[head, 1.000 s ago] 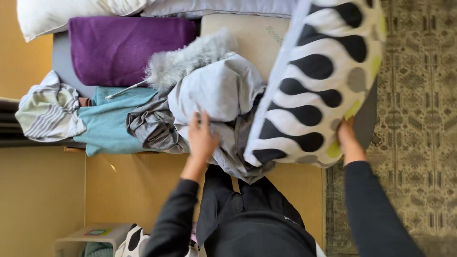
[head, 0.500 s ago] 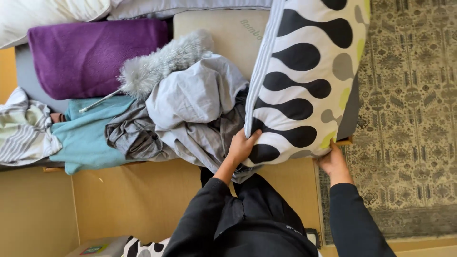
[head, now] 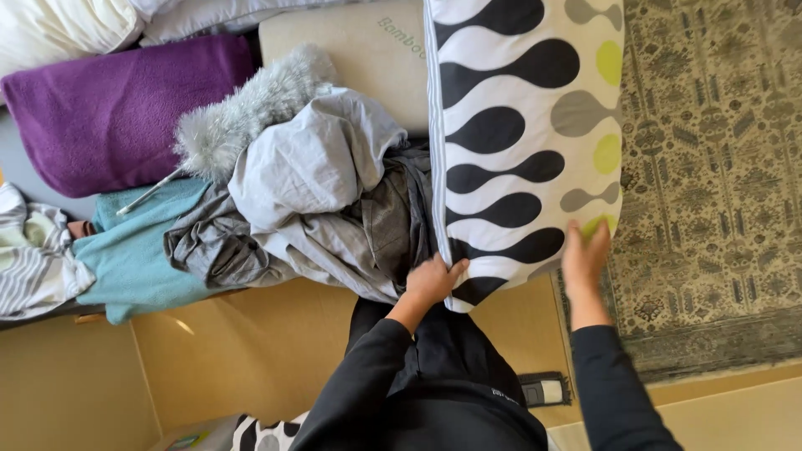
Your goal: Folding pillowcases and arranging pillows on a bed.
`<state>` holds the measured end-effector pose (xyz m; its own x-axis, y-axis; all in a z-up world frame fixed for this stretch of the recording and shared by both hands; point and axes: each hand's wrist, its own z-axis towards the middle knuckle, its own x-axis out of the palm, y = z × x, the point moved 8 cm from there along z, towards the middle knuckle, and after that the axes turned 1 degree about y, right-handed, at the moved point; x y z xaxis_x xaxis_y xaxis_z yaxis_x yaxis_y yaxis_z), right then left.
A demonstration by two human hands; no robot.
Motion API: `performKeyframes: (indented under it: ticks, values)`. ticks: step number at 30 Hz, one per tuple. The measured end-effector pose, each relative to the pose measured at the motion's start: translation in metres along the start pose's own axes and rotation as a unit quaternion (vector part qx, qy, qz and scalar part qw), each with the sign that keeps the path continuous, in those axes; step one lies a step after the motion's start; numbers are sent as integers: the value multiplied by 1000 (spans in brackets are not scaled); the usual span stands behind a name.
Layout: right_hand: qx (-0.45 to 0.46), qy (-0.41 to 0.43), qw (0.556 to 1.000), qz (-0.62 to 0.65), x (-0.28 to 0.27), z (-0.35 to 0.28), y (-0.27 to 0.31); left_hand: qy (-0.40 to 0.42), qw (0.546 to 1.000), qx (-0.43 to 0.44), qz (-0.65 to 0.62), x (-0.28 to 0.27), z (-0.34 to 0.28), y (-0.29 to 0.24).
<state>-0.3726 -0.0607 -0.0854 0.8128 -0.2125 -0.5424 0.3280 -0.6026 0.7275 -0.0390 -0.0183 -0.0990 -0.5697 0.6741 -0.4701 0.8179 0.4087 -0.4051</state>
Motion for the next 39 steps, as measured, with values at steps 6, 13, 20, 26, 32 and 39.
performKeyframes:
  ticks: [6,13,20,26,32,39]
  values:
    - [-296,4,925,-239,82,-97,84,-375,911,125,121,-129,-59,13]
    - [-279,58,908,-308,103,-63,48,-315,937,-36,146,-159,-73,129]
    - [-258,32,908,-329,103,-69,55,-281,949,-3,140,-90,-71,156]
    - [-205,27,926,-316,103,-81,80,-289,954,41,70,-122,-116,159]
    - [-187,-35,956,-224,120,-86,81,-357,931,69,41,-176,-140,246]
    - [-284,143,938,-136,281,-253,135,-391,919,32,-33,-217,-170,390]
